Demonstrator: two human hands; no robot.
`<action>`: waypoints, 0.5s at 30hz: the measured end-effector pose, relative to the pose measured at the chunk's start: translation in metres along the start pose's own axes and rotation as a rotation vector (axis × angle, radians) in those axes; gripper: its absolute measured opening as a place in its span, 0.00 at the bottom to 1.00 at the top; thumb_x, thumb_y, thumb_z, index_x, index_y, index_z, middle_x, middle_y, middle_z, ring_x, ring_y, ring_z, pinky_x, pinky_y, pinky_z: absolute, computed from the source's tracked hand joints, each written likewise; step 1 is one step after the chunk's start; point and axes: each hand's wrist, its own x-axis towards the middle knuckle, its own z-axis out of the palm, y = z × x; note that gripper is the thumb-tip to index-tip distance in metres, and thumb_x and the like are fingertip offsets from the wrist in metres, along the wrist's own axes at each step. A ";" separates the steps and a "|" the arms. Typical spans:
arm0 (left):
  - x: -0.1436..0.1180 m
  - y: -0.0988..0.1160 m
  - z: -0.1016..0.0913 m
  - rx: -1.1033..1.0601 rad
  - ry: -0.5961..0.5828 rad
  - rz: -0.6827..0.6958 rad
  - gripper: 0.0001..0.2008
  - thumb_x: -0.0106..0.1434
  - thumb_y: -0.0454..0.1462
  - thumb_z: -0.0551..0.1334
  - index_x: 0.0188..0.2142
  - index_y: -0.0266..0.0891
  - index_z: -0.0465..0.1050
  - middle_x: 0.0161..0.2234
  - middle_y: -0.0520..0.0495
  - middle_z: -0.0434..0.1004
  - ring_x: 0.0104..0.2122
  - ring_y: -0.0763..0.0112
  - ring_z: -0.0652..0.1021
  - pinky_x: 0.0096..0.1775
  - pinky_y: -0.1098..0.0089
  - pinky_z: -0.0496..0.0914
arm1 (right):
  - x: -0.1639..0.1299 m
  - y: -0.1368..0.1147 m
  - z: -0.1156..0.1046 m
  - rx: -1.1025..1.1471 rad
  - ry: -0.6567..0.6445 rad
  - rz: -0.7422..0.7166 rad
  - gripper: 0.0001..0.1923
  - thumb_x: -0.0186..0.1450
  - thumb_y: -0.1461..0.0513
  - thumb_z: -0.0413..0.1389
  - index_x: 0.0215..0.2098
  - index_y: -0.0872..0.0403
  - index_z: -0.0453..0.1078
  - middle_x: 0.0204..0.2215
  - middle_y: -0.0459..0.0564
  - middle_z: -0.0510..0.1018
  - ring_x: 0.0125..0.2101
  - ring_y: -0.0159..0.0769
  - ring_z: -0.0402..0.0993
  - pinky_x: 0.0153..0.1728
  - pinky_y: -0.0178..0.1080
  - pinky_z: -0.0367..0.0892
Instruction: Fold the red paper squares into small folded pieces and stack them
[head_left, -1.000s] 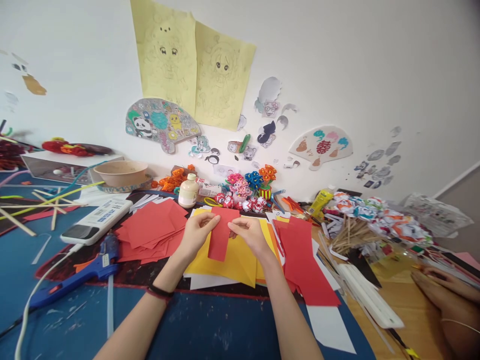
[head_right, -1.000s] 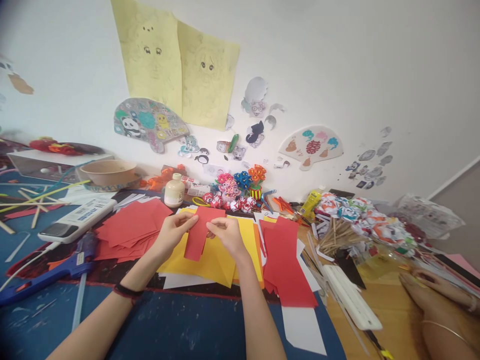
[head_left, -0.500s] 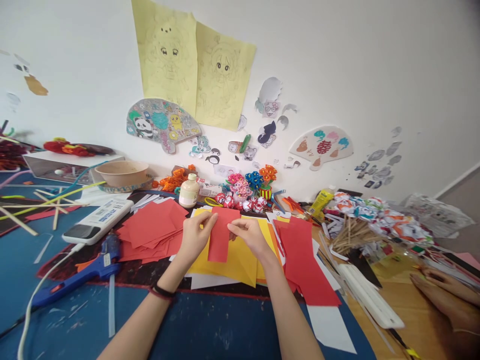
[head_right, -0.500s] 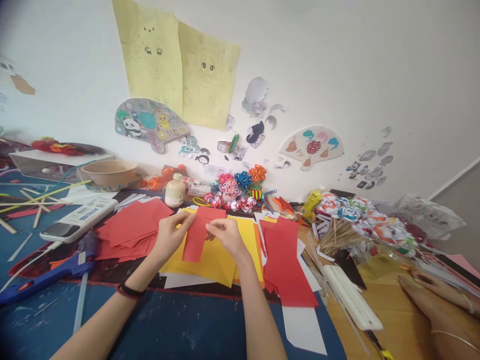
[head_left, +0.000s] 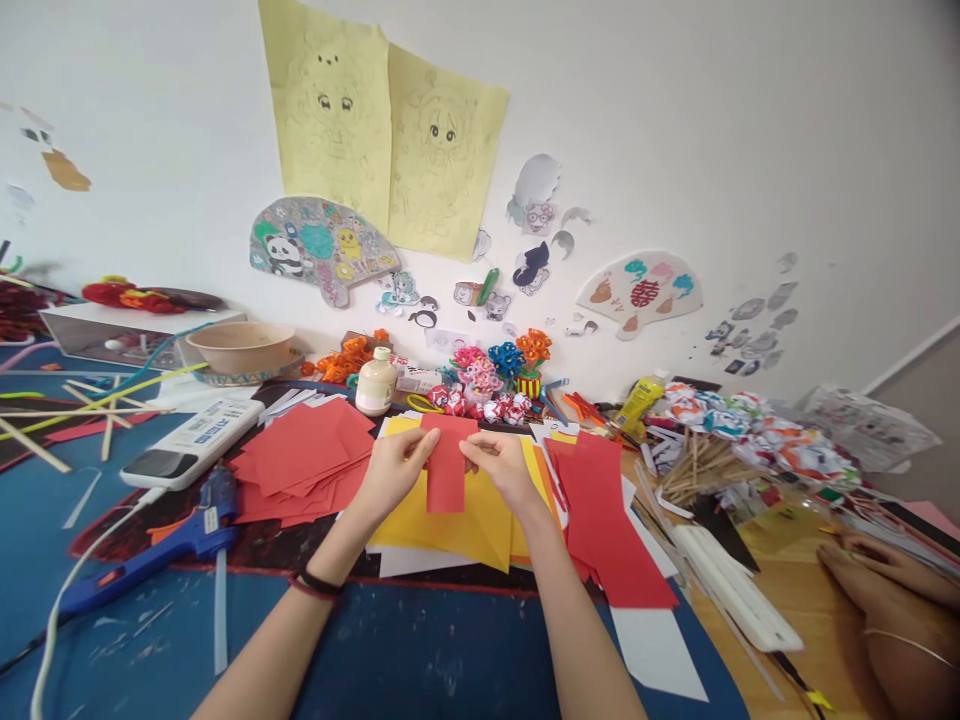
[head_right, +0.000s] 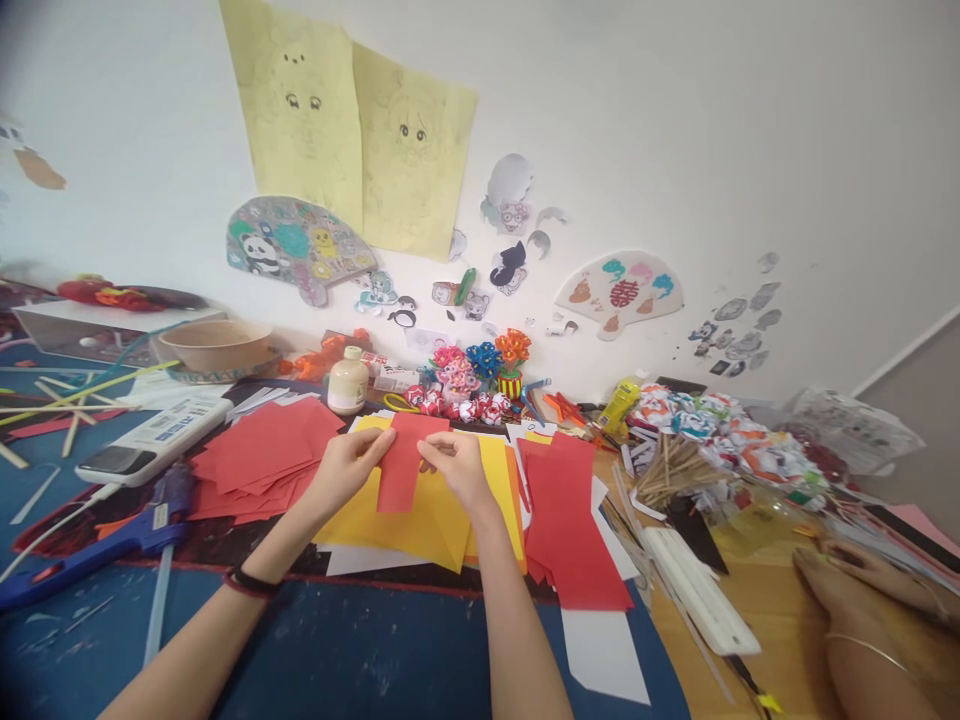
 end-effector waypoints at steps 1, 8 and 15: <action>0.000 0.000 0.000 0.007 -0.008 0.012 0.19 0.64 0.47 0.53 0.23 0.39 0.72 0.18 0.52 0.68 0.21 0.72 0.66 0.26 0.73 0.57 | 0.000 0.000 0.000 -0.006 0.007 0.000 0.12 0.58 0.54 0.59 0.24 0.55 0.73 0.19 0.47 0.73 0.22 0.34 0.69 0.27 0.36 0.63; 0.000 0.001 0.001 0.071 0.045 0.013 0.18 0.64 0.47 0.53 0.26 0.39 0.73 0.22 0.52 0.71 0.23 0.72 0.67 0.27 0.73 0.57 | 0.000 0.001 0.000 0.009 0.051 -0.004 0.12 0.58 0.54 0.59 0.25 0.55 0.73 0.19 0.47 0.73 0.22 0.34 0.68 0.27 0.36 0.64; 0.000 0.002 0.003 0.110 0.012 0.014 0.21 0.63 0.48 0.53 0.22 0.37 0.69 0.20 0.52 0.66 0.23 0.74 0.63 0.27 0.73 0.55 | 0.002 0.002 -0.002 0.011 0.090 -0.026 0.10 0.58 0.56 0.60 0.25 0.56 0.73 0.18 0.47 0.73 0.21 0.33 0.69 0.26 0.35 0.64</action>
